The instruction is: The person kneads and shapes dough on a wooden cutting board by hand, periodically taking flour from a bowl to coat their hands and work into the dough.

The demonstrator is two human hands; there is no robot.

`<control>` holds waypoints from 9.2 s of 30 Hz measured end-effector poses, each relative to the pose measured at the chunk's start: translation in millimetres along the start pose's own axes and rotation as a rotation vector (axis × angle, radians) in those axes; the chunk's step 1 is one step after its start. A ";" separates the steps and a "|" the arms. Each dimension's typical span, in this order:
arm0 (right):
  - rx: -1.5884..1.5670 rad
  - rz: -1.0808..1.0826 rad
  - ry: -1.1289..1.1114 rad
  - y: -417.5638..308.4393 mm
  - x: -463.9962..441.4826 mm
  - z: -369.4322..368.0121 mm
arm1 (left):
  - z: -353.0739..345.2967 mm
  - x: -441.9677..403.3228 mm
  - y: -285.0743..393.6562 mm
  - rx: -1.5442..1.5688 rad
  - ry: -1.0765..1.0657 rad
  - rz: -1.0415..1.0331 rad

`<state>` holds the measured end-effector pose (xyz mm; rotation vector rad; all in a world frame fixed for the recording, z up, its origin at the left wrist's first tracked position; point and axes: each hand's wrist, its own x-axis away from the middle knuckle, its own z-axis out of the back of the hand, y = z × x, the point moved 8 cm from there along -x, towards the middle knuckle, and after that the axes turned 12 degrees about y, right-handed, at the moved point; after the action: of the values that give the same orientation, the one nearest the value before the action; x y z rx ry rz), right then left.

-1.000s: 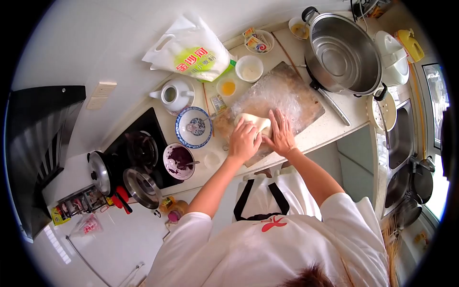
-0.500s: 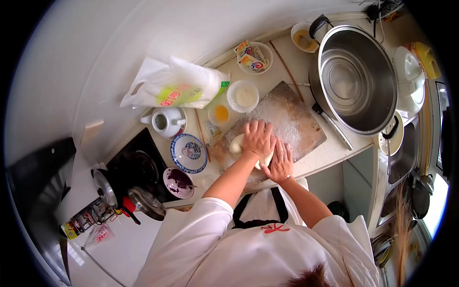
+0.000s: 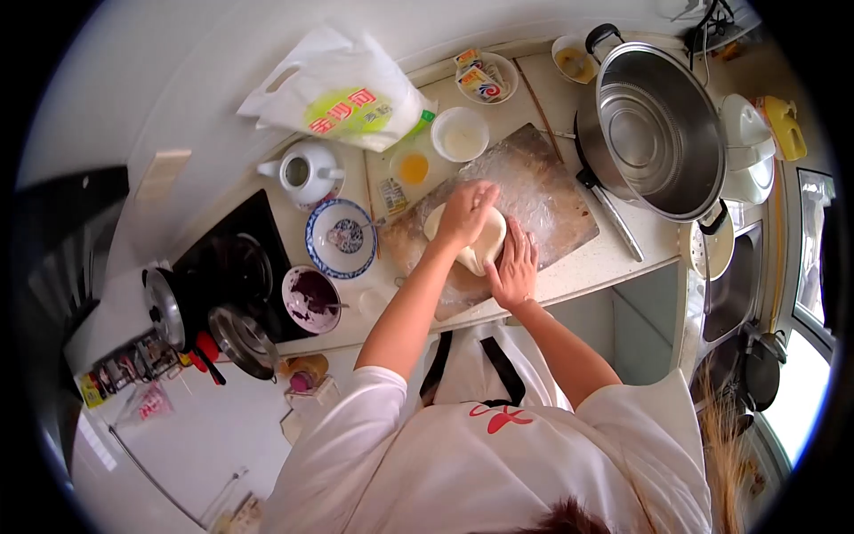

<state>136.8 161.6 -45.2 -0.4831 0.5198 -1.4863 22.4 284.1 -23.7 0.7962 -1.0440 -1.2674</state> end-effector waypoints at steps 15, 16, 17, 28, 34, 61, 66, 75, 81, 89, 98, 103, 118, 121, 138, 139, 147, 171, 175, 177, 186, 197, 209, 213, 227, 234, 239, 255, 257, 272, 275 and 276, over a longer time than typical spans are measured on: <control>-0.635 -0.163 0.005 16.6 -57.7 25.5 | 7.0 141.3 21.6 -0.372 0.549 -0.197; -0.577 -0.161 0.018 13.6 -56.3 30.9 | 3.1 147.1 25.8 -0.412 0.517 -0.222; -0.519 -0.157 0.033 10.9 -56.2 35.0 | 1.4 147.5 23.3 -0.428 0.464 -0.168; -0.040 0.099 -0.020 -13.7 -54.5 17.1 | 8.2 152.8 -17.9 -0.460 0.692 0.021; -0.195 0.034 -0.054 -52.3 -39.0 33.2 | 13.5 162.1 -24.2 -0.298 0.472 0.082; 0.450 0.560 -0.548 -76.3 -264.9 -54.3 | 95.8 196.8 -12.4 -0.347 0.682 -0.131; 0.692 0.596 -0.708 -38.0 -277.1 -109.6 | 106.1 195.3 -27.3 -0.353 0.729 0.052; 0.708 0.537 -0.971 -29.9 -262.9 -103.3 | 106.5 194.5 -25.7 -0.331 0.744 0.057; 0.280 0.309 -0.880 -53.2 -253.4 -54.0 | 107.1 194.9 -23.8 -0.306 0.747 0.049; -0.386 0.055 -0.724 -68.8 -166.8 47.1 | 99.0 180.7 8.3 -0.531 0.637 -0.155; -0.208 0.098 -0.195 23.7 -69.6 17.8 | 62.1 127.1 -18.9 -0.794 0.431 0.039; 0.381 0.329 -0.073 -7.4 -25.8 -25.5 | 98.4 133.0 -26.4 -0.366 0.449 0.330; 0.416 0.369 -0.042 2.9 -38.4 -3.8 | 85.5 180.5 -35.8 0.167 0.585 0.379; 0.663 0.682 -0.293 -41.4 -12.3 -41.4 | 69.8 169.9 -23.9 0.060 0.649 0.233; -0.335 0.044 0.101 14.0 -48.6 55.0 | 8.3 162.4 21.7 -0.657 0.382 -0.107; -0.375 -0.021 0.045 7.2 -54.1 48.8 | -3.3 160.3 12.9 -0.591 0.297 -0.075; -0.091 -0.089 -0.037 8.6 -60.1 6.1 | 26.7 134.9 -32.8 -0.357 0.480 -0.039; -0.494 0.006 0.015 -107.7 -33.4 94.0 | 58.1 127.4 -46.0 0.598 0.428 0.225; -0.220 0.397 -0.052 -83.1 1.7 70.6 | 60.2 132.2 -36.8 0.372 0.376 0.263; -0.147 0.476 -0.134 -49.4 19.0 47.4 | 52.7 133.5 -60.0 0.196 0.371 0.329; -0.210 0.026 0.290 -25.3 -55.2 50.6 | 5.5 134.2 -21.1 -0.498 0.622 0.014; 0.128 0.151 0.114 -65.8 -35.0 14.7 | -3.5 145.2 -35.0 -0.682 0.618 -0.142; 0.341 0.380 0.093 -46.9 -94.2 -31.8 | -7.8 146.2 -58.5 -0.579 0.575 0.021; 0.310 0.351 0.124 -42.5 -114.6 -38.0 | -3.5 144.7 -54.9 -0.624 0.589 -0.006; -0.256 -0.213 -0.400 -20.9 -100.1 -8.8 | 11.3 151.1 -39.6 -0.513 0.619 -0.064; 0.317 0.188 -0.110 -68.9 -46.9 -6.6 | 33.7 145.3 -65.1 0.299 0.461 -0.012; 0.495 0.611 -0.087 -88.6 -25.7 -33.0 | 71.1 138.9 -41.7 0.135 0.819 0.101; 0.440 0.400 -0.013 -44.0 -107.5 -59.6 | 31.8 40.8 -27.3 -0.133 0.973 0.034; 0.407 0.479 0.047 -66.5 -106.0 -43.5 | 33.1 40.4 -50.2 0.071 0.891 0.106; -0.495 -0.506 -0.271 24.2 -62.7 9.6 | 5.8 164.3 -51.2 -0.113 0.953 0.035; -0.136 -0.041 -0.070 -27.1 -48.7 -0.3 | 3.2 167.1 -54.8 0.011 0.955 0.159; -0.060 -0.056 0.046 -31.8 -41.1 5.6 | 2.0 165.6 -66.6 0.091 0.909 0.223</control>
<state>114.0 201.6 -20.4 -0.5151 0.5919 -1.5419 -5.6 110.6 -55.3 1.1351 -0.4236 -0.5451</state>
